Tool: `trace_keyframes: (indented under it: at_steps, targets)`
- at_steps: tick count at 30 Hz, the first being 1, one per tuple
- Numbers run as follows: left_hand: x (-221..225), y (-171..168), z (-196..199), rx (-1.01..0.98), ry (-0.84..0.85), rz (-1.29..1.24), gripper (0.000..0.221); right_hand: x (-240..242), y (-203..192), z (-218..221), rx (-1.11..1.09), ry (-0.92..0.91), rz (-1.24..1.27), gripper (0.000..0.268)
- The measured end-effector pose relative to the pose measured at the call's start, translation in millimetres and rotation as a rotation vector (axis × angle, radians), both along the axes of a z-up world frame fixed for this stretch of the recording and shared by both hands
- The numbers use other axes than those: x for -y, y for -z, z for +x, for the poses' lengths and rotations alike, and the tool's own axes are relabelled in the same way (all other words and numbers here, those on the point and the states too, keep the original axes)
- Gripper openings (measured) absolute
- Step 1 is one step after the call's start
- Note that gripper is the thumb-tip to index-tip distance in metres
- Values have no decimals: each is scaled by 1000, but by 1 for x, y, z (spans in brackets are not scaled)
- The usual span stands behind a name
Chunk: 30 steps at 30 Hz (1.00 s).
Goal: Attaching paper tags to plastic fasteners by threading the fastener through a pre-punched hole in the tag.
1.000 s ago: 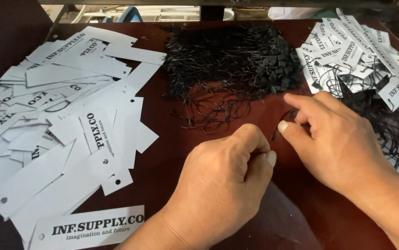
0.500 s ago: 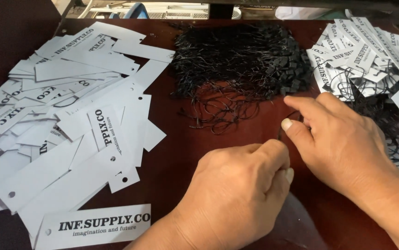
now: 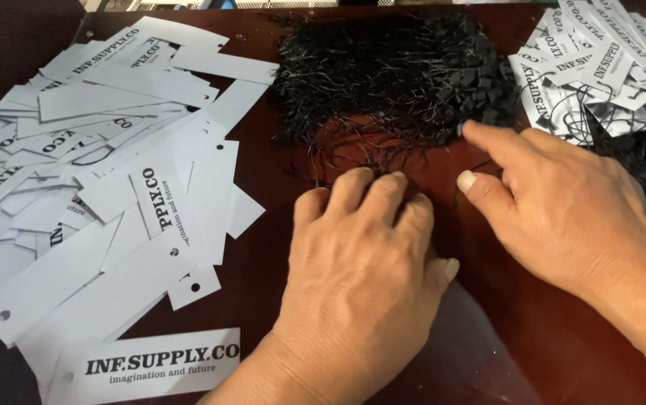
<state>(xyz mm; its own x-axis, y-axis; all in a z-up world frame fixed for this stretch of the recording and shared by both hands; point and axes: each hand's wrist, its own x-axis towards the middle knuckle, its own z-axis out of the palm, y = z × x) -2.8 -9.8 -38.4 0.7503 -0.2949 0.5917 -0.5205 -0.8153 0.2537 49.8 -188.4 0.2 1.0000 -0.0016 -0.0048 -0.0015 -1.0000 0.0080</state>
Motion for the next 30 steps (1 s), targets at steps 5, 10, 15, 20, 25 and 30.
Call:
trace_keyframes:
  at_steps: [5, 10, 15, 20, 25, 30]
  targets:
    - [0, 4, 4, -116, -116, 45, 57, 4, 7, -3, 93, -1, 45, 49]
    - [-2, 1, 3, -53, -18, -39, 41, 4, 7, -2, 86, -21, -2, 62]
    - [-1, 1, 2, -7, 58, -87, 40, 11, 16, -5, 200, -86, -17, 49]
    - [0, 5, 2, -38, 69, -63, 43, 8, 12, -3, 143, -80, -60, 61]
    - [0, 4, 1, -44, 78, -75, 42, 7, 12, -5, 130, -65, -34, 52]
    - [-1, 3, 2, -61, 69, -78, 42, 16, 22, -7, 224, -93, 37, 33]
